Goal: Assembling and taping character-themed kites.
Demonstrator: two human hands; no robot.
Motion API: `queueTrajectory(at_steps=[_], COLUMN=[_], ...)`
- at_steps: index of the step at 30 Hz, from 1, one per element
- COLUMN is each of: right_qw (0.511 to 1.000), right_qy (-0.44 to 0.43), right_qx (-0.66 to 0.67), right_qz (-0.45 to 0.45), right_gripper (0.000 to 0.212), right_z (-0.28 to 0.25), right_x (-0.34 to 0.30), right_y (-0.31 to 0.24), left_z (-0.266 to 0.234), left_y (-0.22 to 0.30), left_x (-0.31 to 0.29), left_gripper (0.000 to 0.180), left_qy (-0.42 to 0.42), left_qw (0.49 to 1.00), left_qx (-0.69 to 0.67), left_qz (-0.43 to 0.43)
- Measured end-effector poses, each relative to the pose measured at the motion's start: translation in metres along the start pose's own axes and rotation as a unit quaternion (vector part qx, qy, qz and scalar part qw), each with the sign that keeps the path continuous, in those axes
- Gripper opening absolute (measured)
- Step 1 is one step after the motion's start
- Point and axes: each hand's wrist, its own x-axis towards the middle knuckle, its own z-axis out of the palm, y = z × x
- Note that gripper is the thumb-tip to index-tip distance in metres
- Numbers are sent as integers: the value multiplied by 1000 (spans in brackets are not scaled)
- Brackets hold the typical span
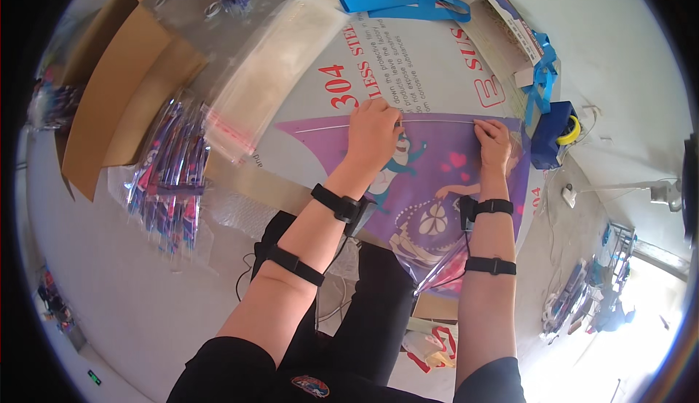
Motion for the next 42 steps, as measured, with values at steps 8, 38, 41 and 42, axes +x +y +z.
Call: queueTrajectory(at_steps=[8,38,41,42], right_qw=[1000,917,926,926], right_qy=[-4,-162,-174,-174], right_qx=[-8,-190,-167,-167], right_qz=[5,-312,-292,-291], right_gripper=[19,8,10,10], right_z=[5,1,1,1], right_x=[-2,10,10,11], right_y=[-8,-77,-74,-73], left_z=[-2,-5,-3,-3], left_y=[-5,-3,-5,-5], left_x=[0,3,2,2], left_gripper=[15,17,18,18], left_qy=[10,0,-2,-2], left_qw=[1000,999,999,999], left_qx=[16,-18,-12,-12], left_qz=[8,28,31,31])
